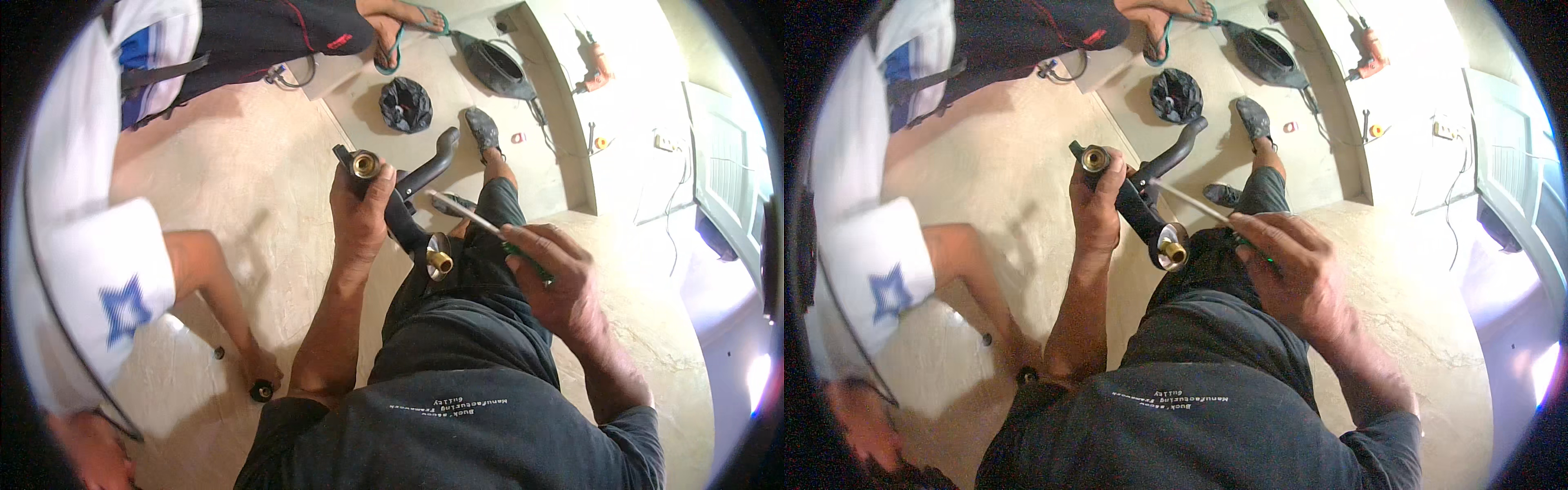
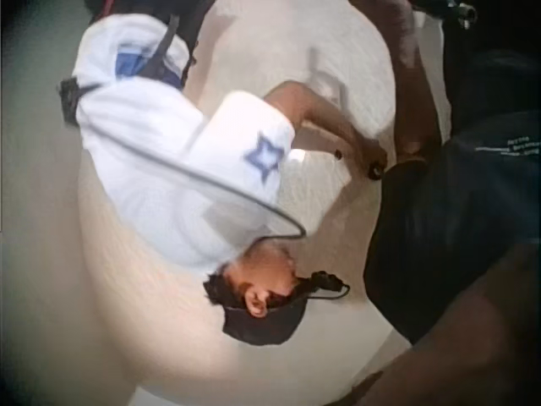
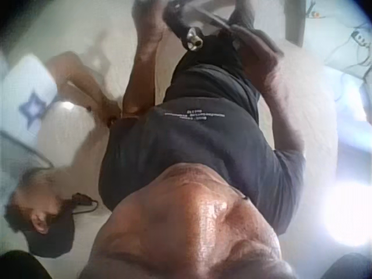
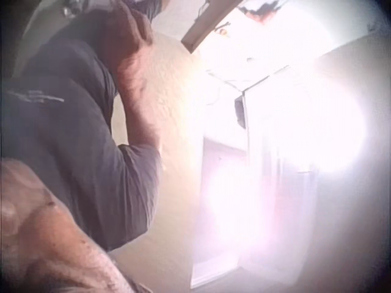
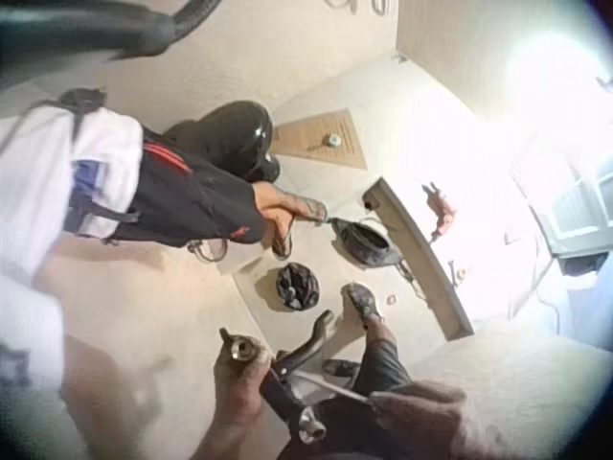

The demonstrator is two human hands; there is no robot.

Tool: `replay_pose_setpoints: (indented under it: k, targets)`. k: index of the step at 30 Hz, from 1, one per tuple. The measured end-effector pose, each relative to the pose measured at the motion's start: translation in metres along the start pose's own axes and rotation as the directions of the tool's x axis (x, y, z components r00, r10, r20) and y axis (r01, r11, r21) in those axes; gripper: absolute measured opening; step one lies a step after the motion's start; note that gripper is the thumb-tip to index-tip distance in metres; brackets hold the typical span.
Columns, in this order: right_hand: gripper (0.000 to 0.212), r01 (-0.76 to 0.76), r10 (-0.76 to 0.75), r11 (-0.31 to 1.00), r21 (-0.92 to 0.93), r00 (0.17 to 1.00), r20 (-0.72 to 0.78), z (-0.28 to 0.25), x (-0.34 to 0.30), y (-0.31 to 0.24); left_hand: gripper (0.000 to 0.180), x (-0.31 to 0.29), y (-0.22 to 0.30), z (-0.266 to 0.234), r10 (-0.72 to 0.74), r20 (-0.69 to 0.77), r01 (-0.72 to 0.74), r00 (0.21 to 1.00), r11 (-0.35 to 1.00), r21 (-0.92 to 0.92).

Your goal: The person removes a wall cap using a wrench, applies sealant tape to a threaded pipe fitting, and positions a black faucet manifold against the wall.

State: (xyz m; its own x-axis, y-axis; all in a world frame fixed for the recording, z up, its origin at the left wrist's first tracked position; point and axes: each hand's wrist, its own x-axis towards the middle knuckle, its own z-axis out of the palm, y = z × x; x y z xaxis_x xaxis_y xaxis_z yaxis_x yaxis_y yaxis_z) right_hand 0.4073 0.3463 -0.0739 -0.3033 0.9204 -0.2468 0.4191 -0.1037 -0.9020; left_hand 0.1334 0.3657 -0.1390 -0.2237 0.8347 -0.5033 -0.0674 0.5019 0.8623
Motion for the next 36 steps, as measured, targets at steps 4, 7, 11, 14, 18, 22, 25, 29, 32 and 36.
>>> replay_pose_setpoints:
  k: [4,7,11,14,18,22,25,29,32,36]
  targets:
    - [0.03,0.109,-0.11,0.994,-0.025,0.993,-0.047,0.01,-0.018,-0.026,0.027,-0.021,0.025,0.004,0.18,0.011,-0.18,0.984,0.98,0.083]
    - [0.03,0.137,-0.143,0.988,-0.074,0.987,-0.077,0.013,-0.026,-0.034,0.016,-0.03,0.034,0.001,0.258,0.033,-0.26,0.966,0.96,0.107]
    - [0.029,0.14,-0.147,0.986,-0.092,0.987,-0.073,0.019,-0.032,-0.036,0.024,-0.038,0.037,-0.005,0.248,0.026,-0.25,0.968,0.966,0.069]
    - [0.03,0.142,-0.146,0.988,-0.066,0.988,-0.058,0.023,-0.034,-0.037,0.023,-0.043,0.038,-0.008,0.249,-0.011,-0.249,0.968,0.968,0.028]
    - [0.029,0.136,-0.139,0.989,-0.055,0.988,-0.066,0.028,-0.032,-0.037,0.023,-0.045,0.037,-0.013,0.258,-0.001,-0.258,0.966,0.966,0.036]
    - [0.033,0.217,-0.22,0.974,-0.061,0.974,-0.054,0.027,-0.029,-0.028,0.024,-0.045,0.035,-0.012,0.256,-0.018,-0.255,0.967,0.966,0.039]
    - [0.036,-0.344,0.358,0.89,0.301,0.934,0.009,0.024,-0.029,-0.028,0.022,-0.041,0.034,-0.014,0.208,-0.008,-0.205,0.978,0.971,0.125]
    - [0.036,-0.409,0.374,0.674,0.615,0.907,0.194,0.019,-0.016,-0.013,0.021,-0.043,0.033,-0.017,0.041,0.107,-0.047,0.993,0.997,0.057]
    - [0.035,-0.403,0.391,0.565,0.72,0.899,0.196,0.014,-0.004,-0.014,0.021,-0.046,0.028,-0.022,0.029,0.168,-0.05,0.985,0.991,0.121]
    - [0.034,-0.4,0.306,0.737,0.546,0.916,0.258,0.01,0.012,-0.007,0.054,-0.059,0.039,-0.032,-0.176,0.277,0.203,0.945,0.977,-0.071]
